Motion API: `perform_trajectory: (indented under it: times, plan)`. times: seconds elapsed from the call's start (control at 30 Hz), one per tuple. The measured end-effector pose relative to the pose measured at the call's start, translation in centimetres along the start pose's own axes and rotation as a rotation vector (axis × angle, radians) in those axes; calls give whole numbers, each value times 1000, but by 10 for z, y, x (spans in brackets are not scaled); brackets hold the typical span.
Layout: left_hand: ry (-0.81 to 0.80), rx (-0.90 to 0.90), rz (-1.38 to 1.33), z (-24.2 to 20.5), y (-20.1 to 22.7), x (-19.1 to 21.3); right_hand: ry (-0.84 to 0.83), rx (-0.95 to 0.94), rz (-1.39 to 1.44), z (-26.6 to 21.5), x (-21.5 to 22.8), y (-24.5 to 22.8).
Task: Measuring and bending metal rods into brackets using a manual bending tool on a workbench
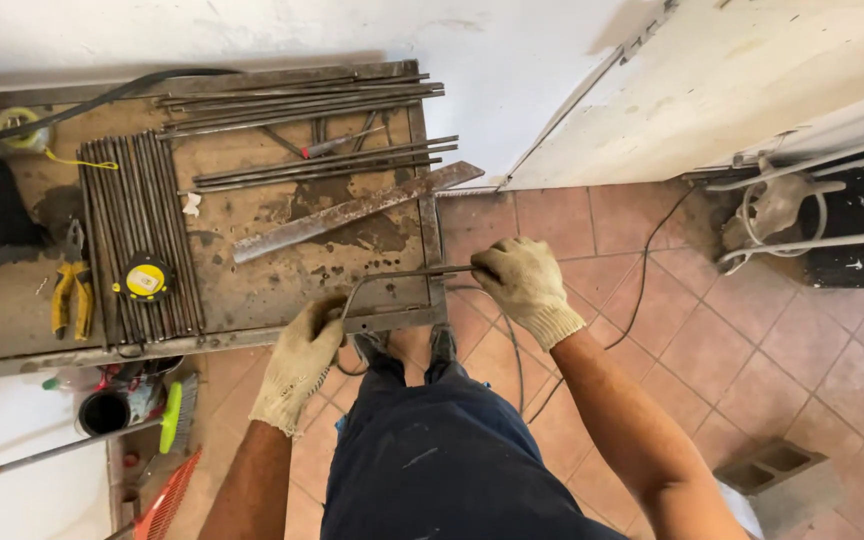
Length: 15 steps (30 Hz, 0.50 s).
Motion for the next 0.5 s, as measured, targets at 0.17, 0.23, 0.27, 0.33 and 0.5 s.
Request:
perform_trajectory:
  times: [0.17, 0.23, 0.27, 0.33, 0.5]
  plan:
    - [20, 11, -21, -4, 10, -1, -37, 13, 29, 0, -1, -4]
    - [20, -4, -28, 1, 5, 0, -34, 18, 33, 2, -4, -3]
    - [23, -28, -29, 3, 4, -1, -40, 15, 37, 2, -7, -2]
    - [26, -50, -29, 0, 8, -2, -48, 12, 42, 4, -8, -1]
    - [64, -42, -66, -6, 3, -9, -39, 19, 64, 3, -10, -2]
Point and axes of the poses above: each hand's wrist, its own z-axis towards the middle knuckle, its own x-axis out of the back of the hand, y = z × x, the point moved 8 cm from there along z, towards the middle knuckle, and after that the axes turned 14 degrees about -z, right-handed, at the moved point
